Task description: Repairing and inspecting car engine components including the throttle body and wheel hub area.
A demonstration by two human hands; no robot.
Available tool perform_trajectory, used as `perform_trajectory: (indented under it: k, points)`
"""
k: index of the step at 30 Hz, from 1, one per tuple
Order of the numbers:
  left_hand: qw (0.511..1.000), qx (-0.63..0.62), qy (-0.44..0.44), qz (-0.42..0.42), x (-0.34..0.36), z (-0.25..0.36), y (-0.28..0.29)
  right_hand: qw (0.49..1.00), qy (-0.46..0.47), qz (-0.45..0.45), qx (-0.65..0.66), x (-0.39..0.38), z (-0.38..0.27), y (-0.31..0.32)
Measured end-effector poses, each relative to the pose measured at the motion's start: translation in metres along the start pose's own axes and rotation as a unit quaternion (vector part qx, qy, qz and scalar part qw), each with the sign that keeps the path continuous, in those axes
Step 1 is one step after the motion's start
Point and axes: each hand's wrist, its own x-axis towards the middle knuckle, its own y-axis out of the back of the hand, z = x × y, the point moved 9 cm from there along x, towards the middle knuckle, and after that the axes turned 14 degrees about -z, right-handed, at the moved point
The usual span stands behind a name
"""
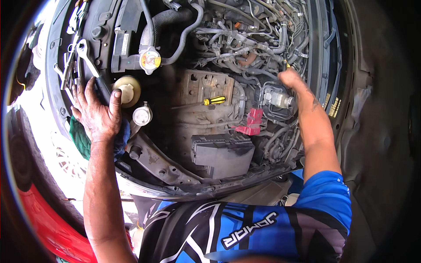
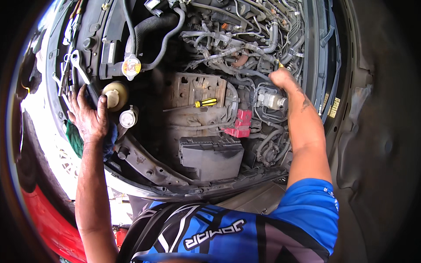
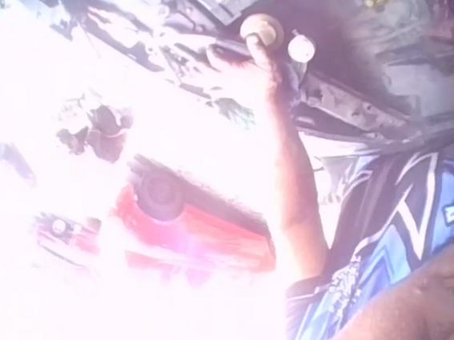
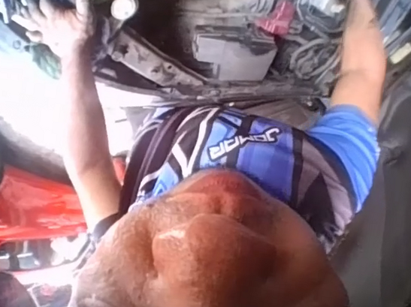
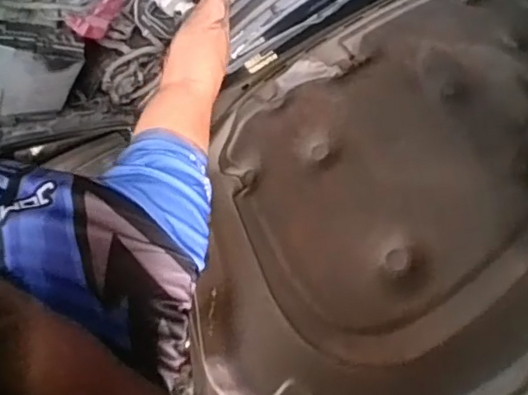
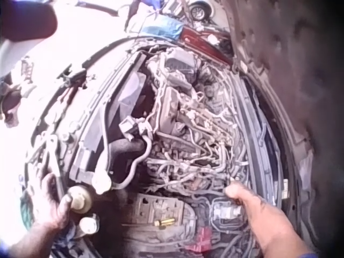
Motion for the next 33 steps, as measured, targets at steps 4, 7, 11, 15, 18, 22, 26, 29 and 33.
perform_trajectory:
  k: [4, 7, 11, 15, 18, 22, 26, 29, 33]
  points:
    - [1.000, 0.002, 0.006, -0.009, 0.000, 0.000, -0.001, 0.970, -0.059, -0.085, 0.220, -0.011, -0.012, 0.017]
    - [1.000, 0.001, 0.000, -0.004, 0.000, 0.001, 0.001, 0.966, -0.074, -0.130, 0.212, -0.020, -0.022, 0.010]
    - [1.000, -0.007, 0.003, -0.011, 0.000, 0.000, 0.000, 0.974, -0.072, -0.120, 0.177, -0.022, -0.026, 0.008]
    - [1.000, -0.020, -0.003, -0.011, 0.000, 0.000, -0.002, 0.975, -0.083, -0.120, 0.166, -0.024, -0.025, 0.015]
    - [1.000, -0.016, -0.004, -0.006, 0.000, -0.001, -0.002, 0.976, -0.079, -0.138, 0.145, -0.029, -0.032, 0.020]
    - [1.000, -0.004, -0.001, 0.000, 0.000, -0.001, -0.002, 0.981, -0.079, -0.133, 0.116, -0.036, -0.038, 0.023]
    - [1.000, -0.018, -0.003, -0.006, 0.000, -0.001, -0.004, 0.981, -0.096, -0.129, 0.111, -0.032, -0.035, 0.020]
    - [1.000, -0.022, -0.004, -0.004, 0.000, -0.002, -0.004, 0.982, -0.076, -0.119, 0.129, -0.019, -0.029, 0.018]
    - [1.000, -0.019, -0.006, 0.001, 0.000, -0.003, -0.004, 0.995, 0.033, -0.090, 0.002, 0.000, -0.019, 0.013]
